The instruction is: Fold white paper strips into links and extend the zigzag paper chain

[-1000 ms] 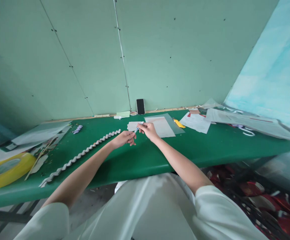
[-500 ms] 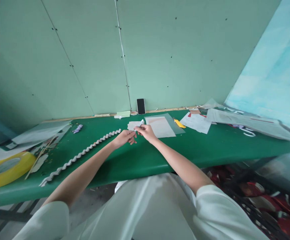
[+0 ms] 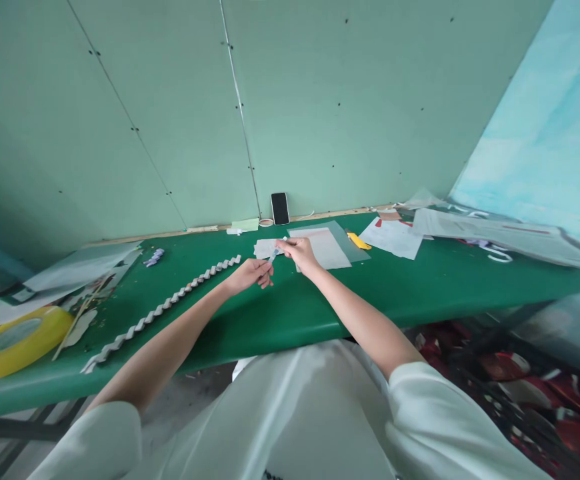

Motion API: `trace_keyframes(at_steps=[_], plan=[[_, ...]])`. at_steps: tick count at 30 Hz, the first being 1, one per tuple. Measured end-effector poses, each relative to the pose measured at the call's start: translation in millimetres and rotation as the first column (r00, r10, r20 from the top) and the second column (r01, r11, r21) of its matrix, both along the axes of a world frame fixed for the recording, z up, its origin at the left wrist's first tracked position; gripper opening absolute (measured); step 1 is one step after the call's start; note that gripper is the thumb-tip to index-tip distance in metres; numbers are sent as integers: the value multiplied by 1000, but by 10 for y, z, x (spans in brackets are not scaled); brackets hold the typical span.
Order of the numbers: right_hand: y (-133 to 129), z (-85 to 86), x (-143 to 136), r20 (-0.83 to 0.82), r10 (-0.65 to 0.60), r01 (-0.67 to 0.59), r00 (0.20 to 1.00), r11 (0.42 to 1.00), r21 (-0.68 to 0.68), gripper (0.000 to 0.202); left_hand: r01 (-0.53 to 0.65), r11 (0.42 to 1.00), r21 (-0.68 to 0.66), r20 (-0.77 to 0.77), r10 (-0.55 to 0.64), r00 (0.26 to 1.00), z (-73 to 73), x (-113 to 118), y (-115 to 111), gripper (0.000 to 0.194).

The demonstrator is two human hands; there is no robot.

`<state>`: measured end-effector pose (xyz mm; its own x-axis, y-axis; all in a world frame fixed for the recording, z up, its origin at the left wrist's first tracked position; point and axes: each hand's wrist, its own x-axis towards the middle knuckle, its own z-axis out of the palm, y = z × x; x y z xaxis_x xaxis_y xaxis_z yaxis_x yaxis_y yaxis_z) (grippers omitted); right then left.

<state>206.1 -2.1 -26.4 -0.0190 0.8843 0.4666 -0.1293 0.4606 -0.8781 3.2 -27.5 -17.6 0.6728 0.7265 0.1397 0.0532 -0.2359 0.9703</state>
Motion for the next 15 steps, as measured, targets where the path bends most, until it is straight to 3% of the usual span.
trace_keyframes(at_steps=[6,8,11,15], plan=[[190,0,233,-217,-207,183,954,975,-127,49,33,999,-2,-55,-33,998,-41,10,-21,58],[217,2,327,-264,-205,178,942,976,-123,49,19,1000,-18,-20,-20,1000,-56,15,-23,58],[204,-6,376,-209,-76,51,975,991,-124,52,-47,999,-27,92,49,995,-46,21,-25,55],[89,-24,207,-47,226,-230,973,969,-90,51,-80,996,-27,156,83,984,-21,15,-23,53]])
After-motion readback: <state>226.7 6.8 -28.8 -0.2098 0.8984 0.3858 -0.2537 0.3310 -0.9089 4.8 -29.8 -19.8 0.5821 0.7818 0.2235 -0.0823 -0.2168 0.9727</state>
